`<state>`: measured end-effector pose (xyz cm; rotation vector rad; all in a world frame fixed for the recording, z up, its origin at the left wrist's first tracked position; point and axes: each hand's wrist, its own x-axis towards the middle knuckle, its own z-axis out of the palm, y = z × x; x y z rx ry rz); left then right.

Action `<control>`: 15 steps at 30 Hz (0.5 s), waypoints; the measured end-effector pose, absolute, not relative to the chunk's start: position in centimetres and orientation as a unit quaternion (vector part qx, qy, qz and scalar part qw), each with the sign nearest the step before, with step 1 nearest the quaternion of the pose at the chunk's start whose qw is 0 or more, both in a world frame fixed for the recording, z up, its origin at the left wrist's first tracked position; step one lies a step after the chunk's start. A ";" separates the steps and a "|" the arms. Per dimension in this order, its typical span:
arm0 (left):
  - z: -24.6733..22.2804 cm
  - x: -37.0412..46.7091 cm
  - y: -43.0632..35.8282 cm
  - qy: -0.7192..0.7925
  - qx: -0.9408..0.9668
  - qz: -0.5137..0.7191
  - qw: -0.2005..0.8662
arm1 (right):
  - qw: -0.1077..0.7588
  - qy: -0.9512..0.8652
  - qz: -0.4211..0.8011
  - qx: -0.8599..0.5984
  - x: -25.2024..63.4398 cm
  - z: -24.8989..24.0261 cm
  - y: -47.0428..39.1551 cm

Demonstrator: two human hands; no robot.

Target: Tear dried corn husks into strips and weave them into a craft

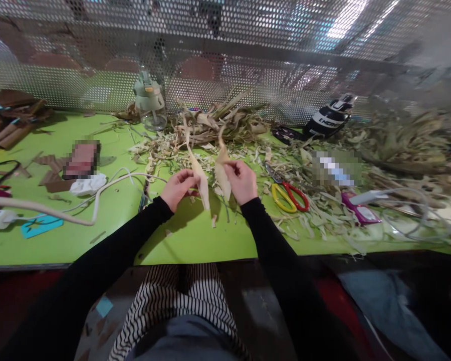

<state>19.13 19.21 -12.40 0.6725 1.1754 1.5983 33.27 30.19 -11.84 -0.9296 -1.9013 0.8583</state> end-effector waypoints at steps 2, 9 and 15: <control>-12.3 19.4 19.2 0.483 0.291 0.658 0.499 | 0.387 -0.794 0.306 -0.357 33.1 -11.8 29.4; -13.4 19.7 19.5 0.590 0.366 0.643 0.323 | 0.328 -0.765 0.474 -0.287 31.4 -13.1 27.5; -14.2 19.2 19.8 0.603 0.363 0.629 0.329 | 0.288 -0.744 0.540 -0.269 31.8 -12.4 27.3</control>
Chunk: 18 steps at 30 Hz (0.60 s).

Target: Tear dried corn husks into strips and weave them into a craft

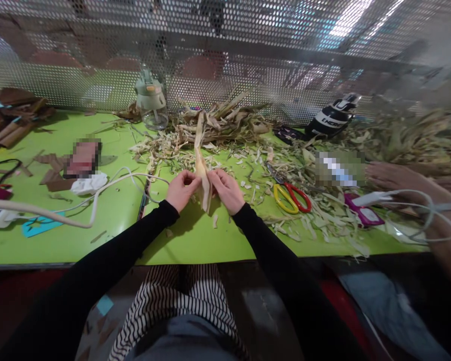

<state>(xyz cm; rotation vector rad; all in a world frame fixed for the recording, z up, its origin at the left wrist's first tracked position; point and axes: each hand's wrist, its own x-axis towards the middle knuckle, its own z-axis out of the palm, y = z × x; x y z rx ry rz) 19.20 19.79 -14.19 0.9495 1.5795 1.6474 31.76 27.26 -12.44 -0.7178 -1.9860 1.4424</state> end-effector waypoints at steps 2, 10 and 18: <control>-14.2 19.2 19.7 0.609 0.354 0.629 0.327 | 0.292 -0.771 0.500 -0.263 31.8 -12.3 27.2; -13.4 19.7 19.6 0.593 0.352 0.647 0.325 | 0.309 -0.805 0.429 -0.269 31.7 -12.9 27.7; -13.2 19.2 19.9 0.533 0.327 0.684 0.376 | 0.291 -0.759 0.539 -0.219 31.6 -12.8 27.6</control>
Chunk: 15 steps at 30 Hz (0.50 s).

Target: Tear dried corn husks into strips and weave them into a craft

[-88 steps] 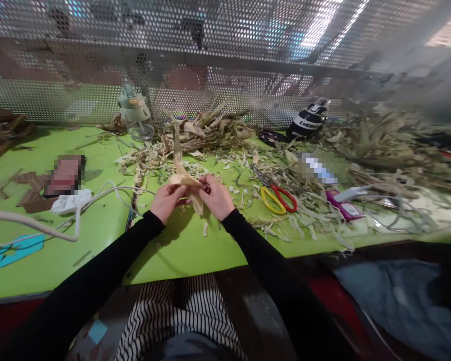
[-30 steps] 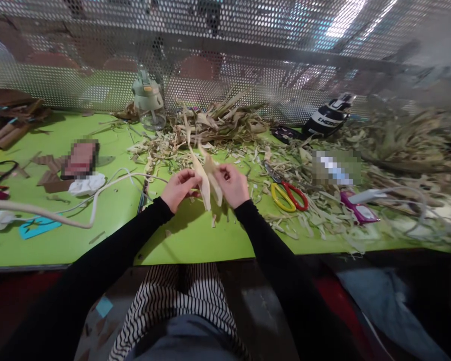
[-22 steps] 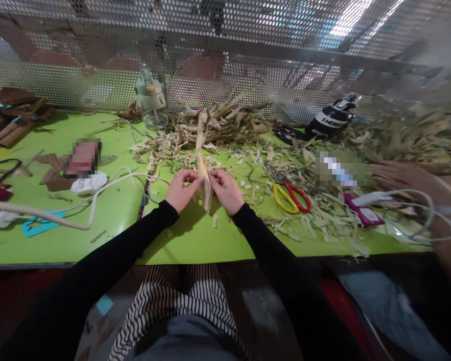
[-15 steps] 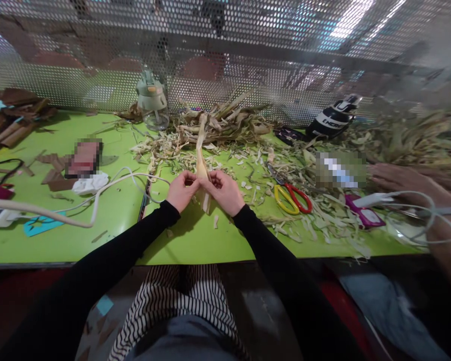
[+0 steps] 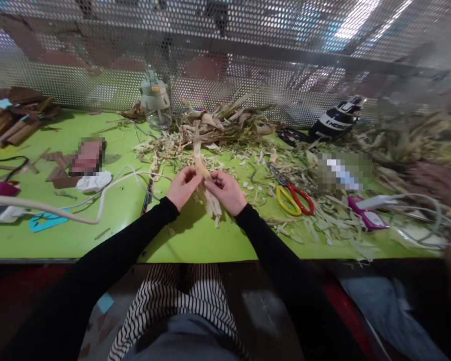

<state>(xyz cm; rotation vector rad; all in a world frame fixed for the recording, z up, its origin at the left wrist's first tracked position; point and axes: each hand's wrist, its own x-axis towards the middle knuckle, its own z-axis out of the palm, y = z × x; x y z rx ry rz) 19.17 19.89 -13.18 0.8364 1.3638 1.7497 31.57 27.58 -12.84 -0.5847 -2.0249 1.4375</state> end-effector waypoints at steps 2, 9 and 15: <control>-13.2 19.1 19.9 0.523 0.330 0.694 0.370 | 0.284 -0.745 0.561 -0.222 31.6 -12.8 27.5; -13.1 18.9 19.9 0.483 0.274 0.731 0.396 | 0.242 -0.759 0.554 -0.243 31.7 -12.6 27.5; -13.4 18.6 20.0 0.488 0.294 0.720 0.396 | 0.235 -0.763 0.554 -0.234 31.7 -12.4 27.3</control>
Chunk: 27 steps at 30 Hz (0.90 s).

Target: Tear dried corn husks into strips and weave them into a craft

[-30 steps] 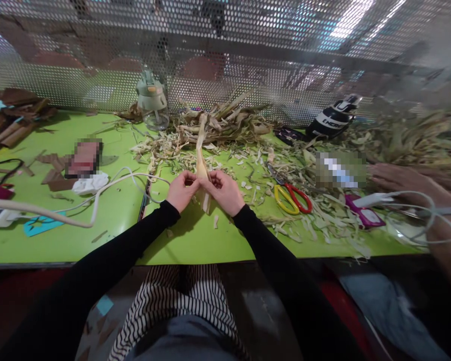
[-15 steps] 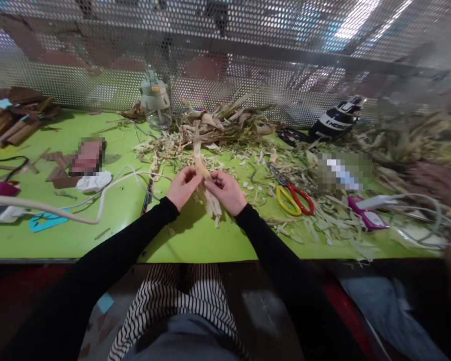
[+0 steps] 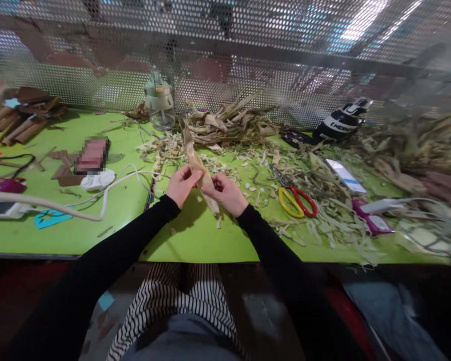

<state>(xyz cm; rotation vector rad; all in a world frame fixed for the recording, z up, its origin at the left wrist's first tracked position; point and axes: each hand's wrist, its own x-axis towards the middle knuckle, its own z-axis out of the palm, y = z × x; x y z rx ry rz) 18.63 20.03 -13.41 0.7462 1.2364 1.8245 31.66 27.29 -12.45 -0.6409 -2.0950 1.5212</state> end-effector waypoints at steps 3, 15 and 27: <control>-13.5 18.5 20.1 0.496 0.299 0.718 0.386 | 0.230 -0.772 0.547 -0.225 31.6 -12.4 27.3; -13.0 18.0 20.1 0.556 0.301 0.709 0.313 | 0.049 -0.782 0.597 -0.173 33.2 -11.1 28.5; -12.6 18.2 19.7 0.573 0.295 0.635 0.426 | 0.144 -0.831 0.483 -0.236 32.9 -11.5 28.4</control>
